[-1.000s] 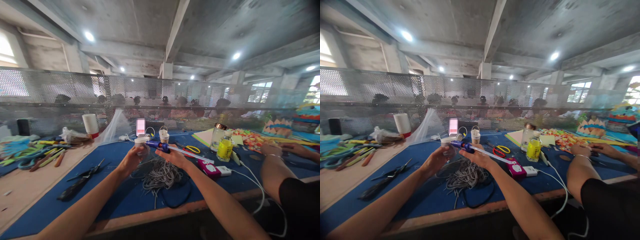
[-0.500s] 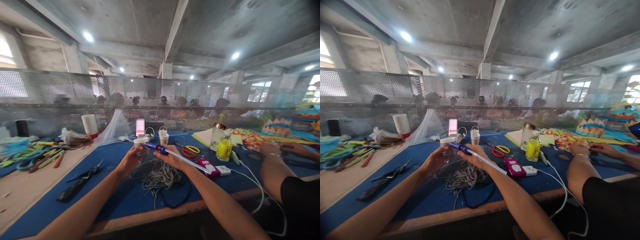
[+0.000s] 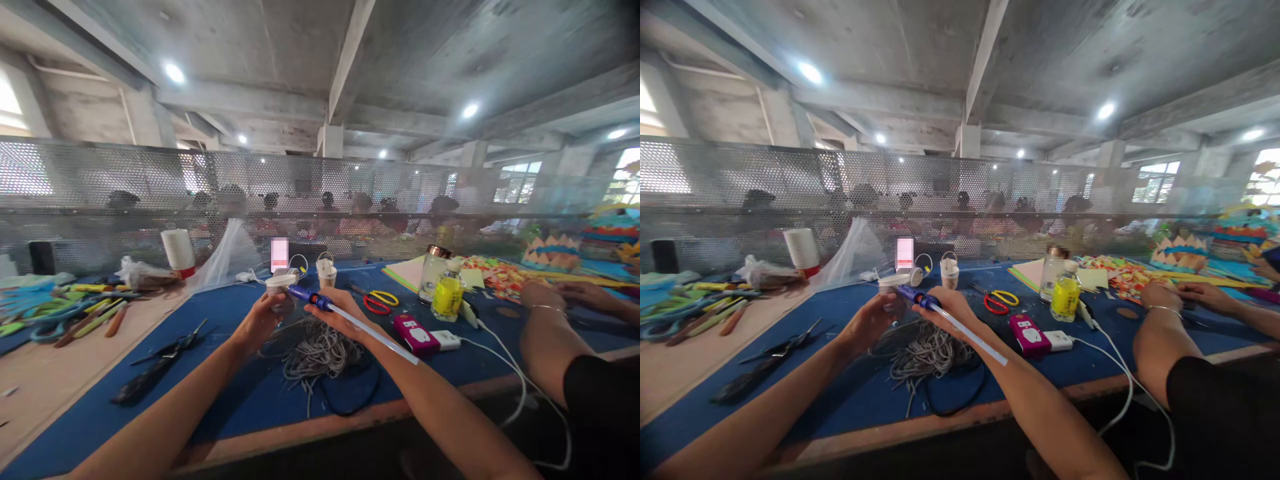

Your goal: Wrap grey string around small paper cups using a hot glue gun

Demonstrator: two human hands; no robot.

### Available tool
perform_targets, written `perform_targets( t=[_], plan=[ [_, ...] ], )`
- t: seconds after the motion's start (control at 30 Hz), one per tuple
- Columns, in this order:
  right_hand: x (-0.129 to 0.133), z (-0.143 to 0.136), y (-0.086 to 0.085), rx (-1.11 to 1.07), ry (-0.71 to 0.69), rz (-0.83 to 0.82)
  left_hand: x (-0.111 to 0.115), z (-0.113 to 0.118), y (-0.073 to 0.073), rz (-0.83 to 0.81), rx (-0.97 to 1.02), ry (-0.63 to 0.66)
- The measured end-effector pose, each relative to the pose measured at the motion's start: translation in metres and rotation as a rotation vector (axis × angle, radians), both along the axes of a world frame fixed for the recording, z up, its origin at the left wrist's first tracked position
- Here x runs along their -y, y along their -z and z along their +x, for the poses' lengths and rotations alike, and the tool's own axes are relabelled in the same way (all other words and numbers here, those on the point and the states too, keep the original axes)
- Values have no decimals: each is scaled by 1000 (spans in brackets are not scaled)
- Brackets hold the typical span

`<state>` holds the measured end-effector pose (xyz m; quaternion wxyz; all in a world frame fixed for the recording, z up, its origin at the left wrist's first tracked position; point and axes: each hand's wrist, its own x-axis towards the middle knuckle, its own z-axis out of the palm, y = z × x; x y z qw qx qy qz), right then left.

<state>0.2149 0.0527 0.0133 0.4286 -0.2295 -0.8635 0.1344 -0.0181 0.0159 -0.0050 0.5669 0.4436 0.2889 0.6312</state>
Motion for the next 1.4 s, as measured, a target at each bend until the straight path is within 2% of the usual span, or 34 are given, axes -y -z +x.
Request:
perform_targets(
  t=[0.2,0.53,1.03,1.4],
  plan=[
    [-2,0,3,-27,-15,29,-4,-3,4,21,-22,21],
    [0,-1,2,-23,0,3,-3,-3,3,11,-43,17],
    [-3,0,3,-40,-12,117,-3,-4,3,8,-11,42],
    [-6,1,4,-47,-16,118,-8,-6,7,22,31,55]
  ],
)
